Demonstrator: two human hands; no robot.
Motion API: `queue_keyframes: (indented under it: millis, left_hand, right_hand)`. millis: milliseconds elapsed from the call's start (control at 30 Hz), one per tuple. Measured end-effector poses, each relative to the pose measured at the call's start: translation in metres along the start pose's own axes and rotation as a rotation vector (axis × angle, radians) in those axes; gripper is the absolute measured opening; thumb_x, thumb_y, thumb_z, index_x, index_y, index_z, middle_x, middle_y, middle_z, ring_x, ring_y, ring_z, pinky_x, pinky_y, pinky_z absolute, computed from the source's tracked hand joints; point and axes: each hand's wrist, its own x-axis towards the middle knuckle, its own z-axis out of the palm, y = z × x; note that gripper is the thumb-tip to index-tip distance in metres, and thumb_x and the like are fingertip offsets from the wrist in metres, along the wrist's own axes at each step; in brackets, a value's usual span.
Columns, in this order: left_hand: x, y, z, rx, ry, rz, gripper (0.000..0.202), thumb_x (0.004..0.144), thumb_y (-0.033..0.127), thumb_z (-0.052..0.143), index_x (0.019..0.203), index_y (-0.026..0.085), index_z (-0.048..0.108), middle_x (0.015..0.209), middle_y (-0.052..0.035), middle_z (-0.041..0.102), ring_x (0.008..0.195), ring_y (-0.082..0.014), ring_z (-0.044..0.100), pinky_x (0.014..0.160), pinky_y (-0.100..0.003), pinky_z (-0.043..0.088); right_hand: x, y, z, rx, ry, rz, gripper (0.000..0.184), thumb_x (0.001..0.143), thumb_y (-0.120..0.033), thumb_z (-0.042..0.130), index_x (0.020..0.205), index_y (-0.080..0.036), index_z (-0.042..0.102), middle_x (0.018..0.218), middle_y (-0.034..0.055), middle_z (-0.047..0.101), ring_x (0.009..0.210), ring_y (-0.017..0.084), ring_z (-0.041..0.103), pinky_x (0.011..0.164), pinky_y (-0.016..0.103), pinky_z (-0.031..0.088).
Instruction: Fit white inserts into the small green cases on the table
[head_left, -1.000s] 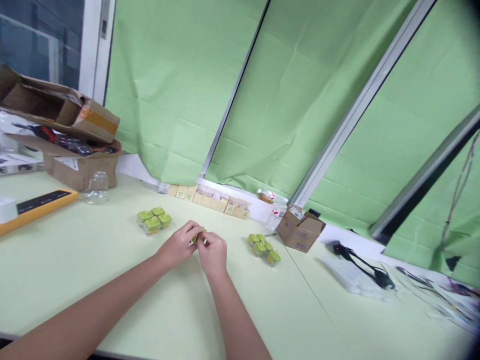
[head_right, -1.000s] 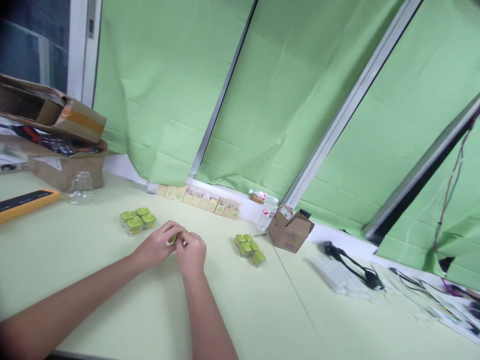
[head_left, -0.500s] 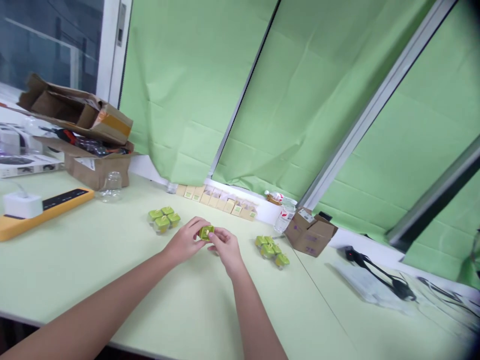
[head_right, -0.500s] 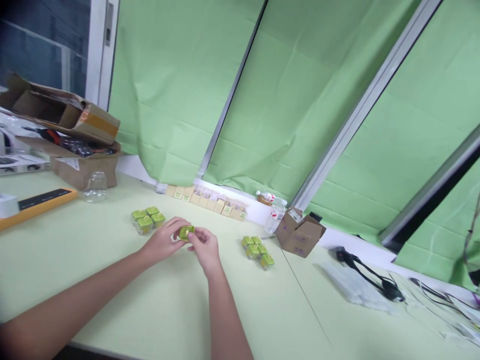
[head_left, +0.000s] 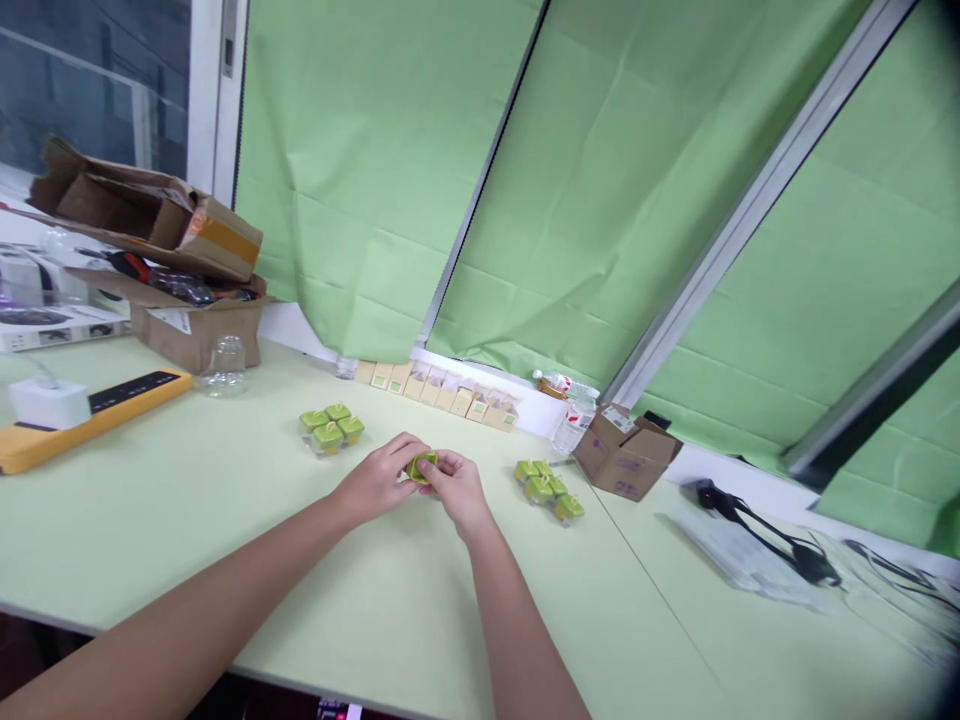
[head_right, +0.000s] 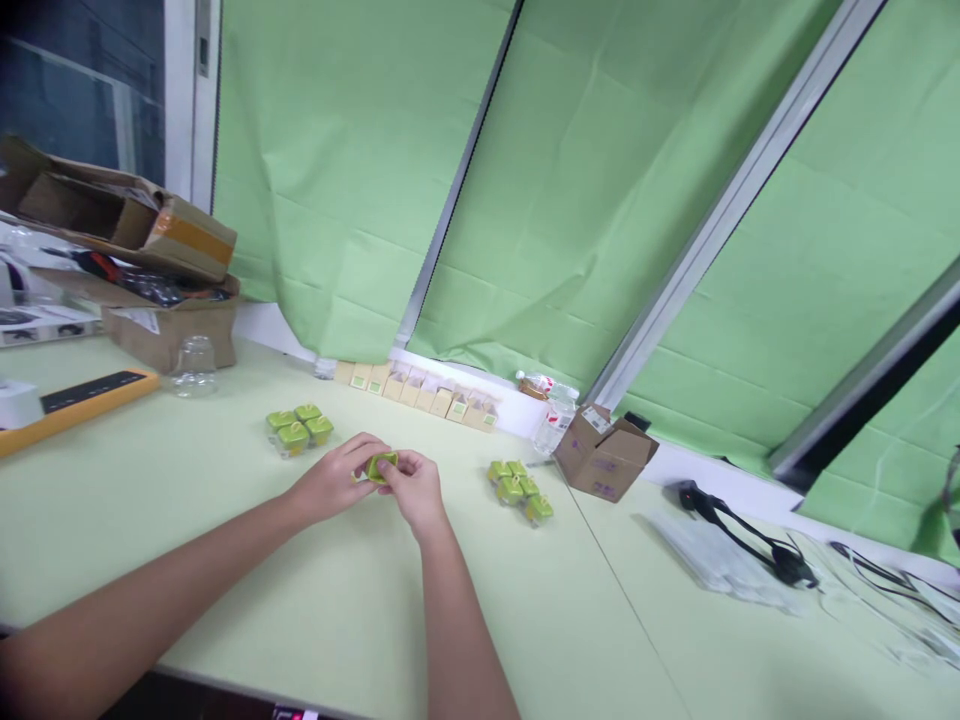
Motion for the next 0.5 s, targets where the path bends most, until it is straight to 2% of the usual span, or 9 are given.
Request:
queue_keyframes:
  millis: [200,333,500]
  left_hand:
    - [0.0,0.002,0.002,0.007,0.013,0.01,0.034,0.081,0.008,0.056,0.111,0.023,0.057,0.105,-0.0036,0.056,0.079,-0.0122,0.055,0.074,-0.026,0.048]
    - [-0.001,0.006,0.001,0.017,0.02,0.009,0.033,0.083,0.013,0.057,0.115,0.024,0.055,0.108,-0.0053,0.057,0.08,-0.0133,0.055,0.074,-0.028,0.049]
    - [-0.002,0.007,-0.008,0.032,0.0,-0.06,0.053,0.082,0.022,0.057,0.133,0.024,0.043,0.118,-0.0086,0.056,0.081,-0.0153,0.056,0.069,-0.028,0.049]
  right_hand:
    - [0.001,0.001,0.0,0.014,-0.005,-0.04,0.036,0.065,-0.045,0.078,0.081,-0.015,0.067,0.074,0.0042,0.068,0.062,0.014,0.06,0.055,0.026,0.051]
    - [0.0,-0.003,0.0,0.034,0.007,-0.043,0.033,0.063,-0.043,0.079,0.076,-0.015,0.067,0.069,0.0025,0.066,0.054,0.011,0.055,0.051,0.024,0.046]
    - [-0.002,-0.008,-0.005,0.126,0.039,0.006,0.035,0.06,-0.041,0.082,0.08,-0.015,0.068,0.073,0.0036,0.067,0.058,0.012,0.057,0.054,0.024,0.046]
